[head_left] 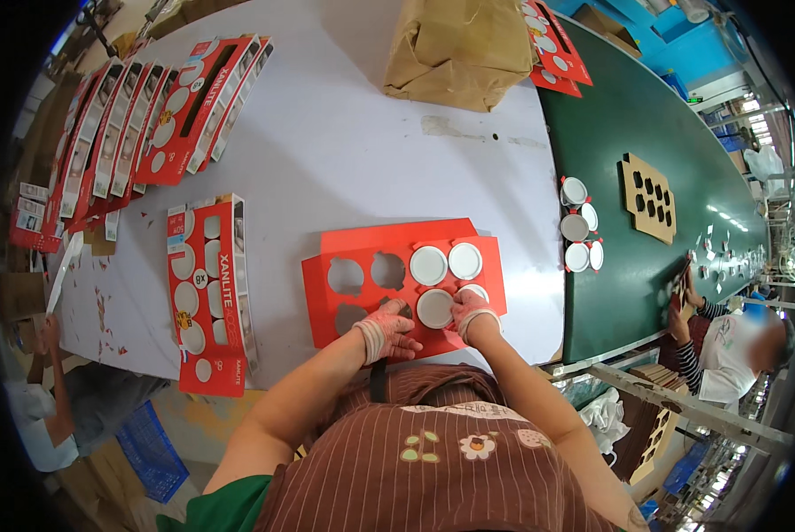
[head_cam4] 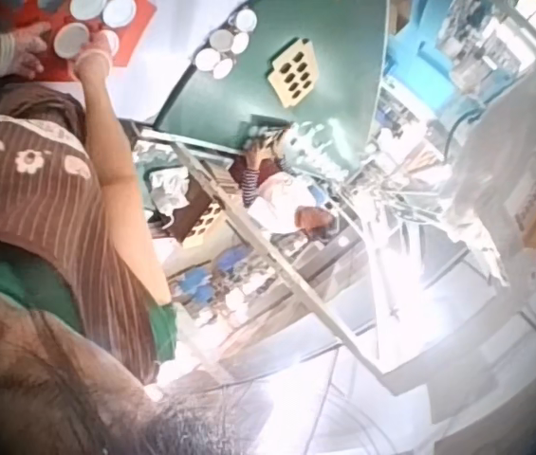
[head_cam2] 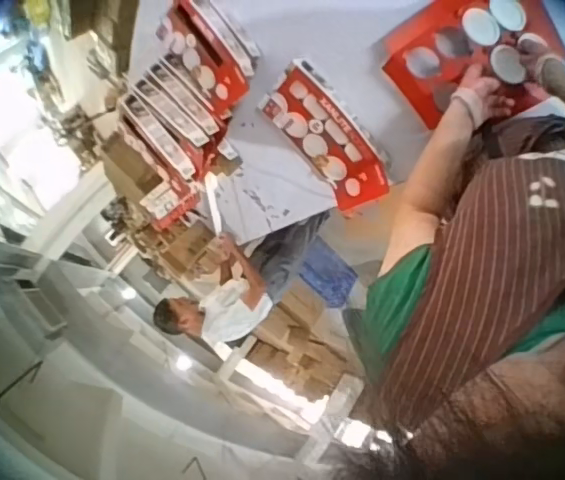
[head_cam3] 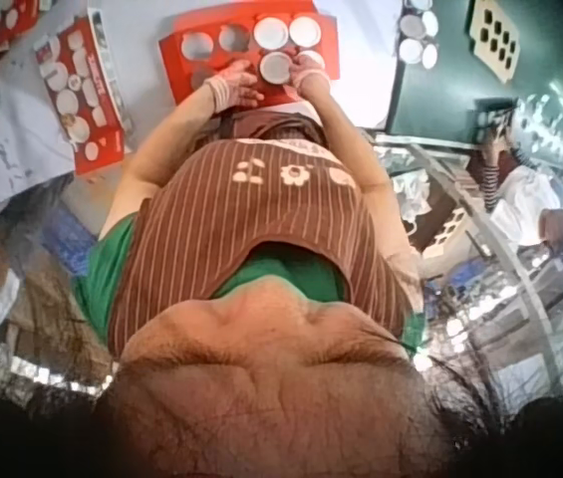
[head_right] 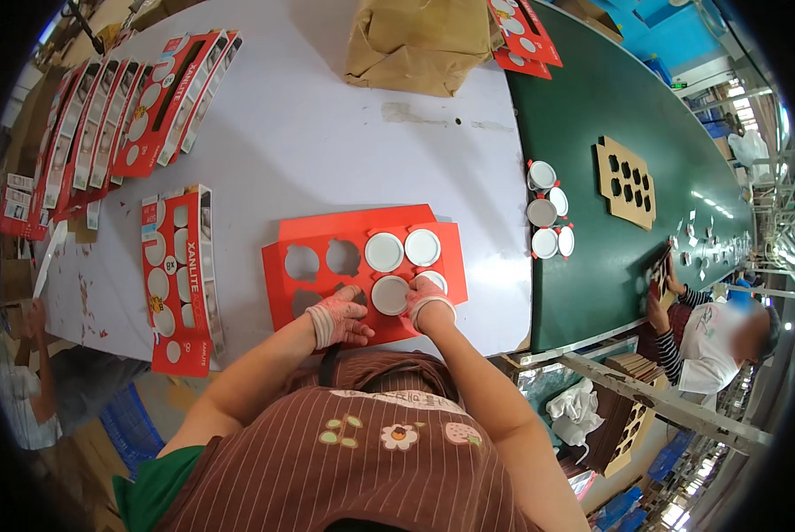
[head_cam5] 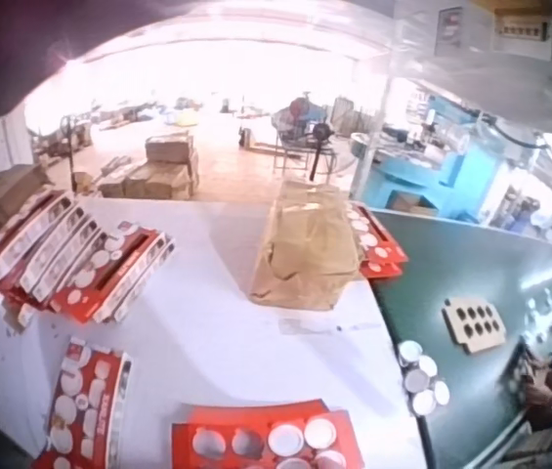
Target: The person places round light fixtures into circular slots of a cardboard insert, slides the filled insert into a packaging box, and loads more light fixtures into another insert.
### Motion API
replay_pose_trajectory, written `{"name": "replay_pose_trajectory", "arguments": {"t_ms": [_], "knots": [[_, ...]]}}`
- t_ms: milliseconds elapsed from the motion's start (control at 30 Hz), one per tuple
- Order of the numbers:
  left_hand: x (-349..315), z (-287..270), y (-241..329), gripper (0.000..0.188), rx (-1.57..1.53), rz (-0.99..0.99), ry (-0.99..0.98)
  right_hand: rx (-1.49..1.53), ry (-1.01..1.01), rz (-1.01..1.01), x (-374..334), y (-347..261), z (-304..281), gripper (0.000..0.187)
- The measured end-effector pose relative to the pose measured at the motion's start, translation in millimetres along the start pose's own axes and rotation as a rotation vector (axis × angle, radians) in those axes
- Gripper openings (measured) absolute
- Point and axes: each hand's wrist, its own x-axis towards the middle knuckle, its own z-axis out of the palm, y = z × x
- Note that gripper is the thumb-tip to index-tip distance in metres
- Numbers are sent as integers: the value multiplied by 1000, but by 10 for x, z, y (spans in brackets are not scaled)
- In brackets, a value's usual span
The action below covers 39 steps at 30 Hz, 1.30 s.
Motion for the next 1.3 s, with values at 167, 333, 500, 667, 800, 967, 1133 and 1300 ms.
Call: {"name": "replay_pose_trajectory", "arguments": {"t_ms": [167,333,500,667,800,967,1133,1300], "knots": [[-19,-10,-50,67,21,35,41,-187,-86,84,-280,-465,-205,30],[16,89,-64,61,-19,12,105,-287,2,-5,-301,-328,-137,34],[112,112,-66,65,-25,55,74,-371,-19,13,-363,-327,-251,33],[164,155,-23,63,-174,132,62,-126,352,52,-453,-23,-513,41],[239,385,12,59,-189,150,127,360,507,215,-414,691,-490,53],[368,548,16,60,-271,200,-94,1535,-222,112,-352,686,-75,41],[183,507,188,36,234,423,296,1697,-184,-5,-196,611,-178,43],[129,35,774,57,1469,936,1182,1597,-263,-1,-192,644,-542,44]]}}
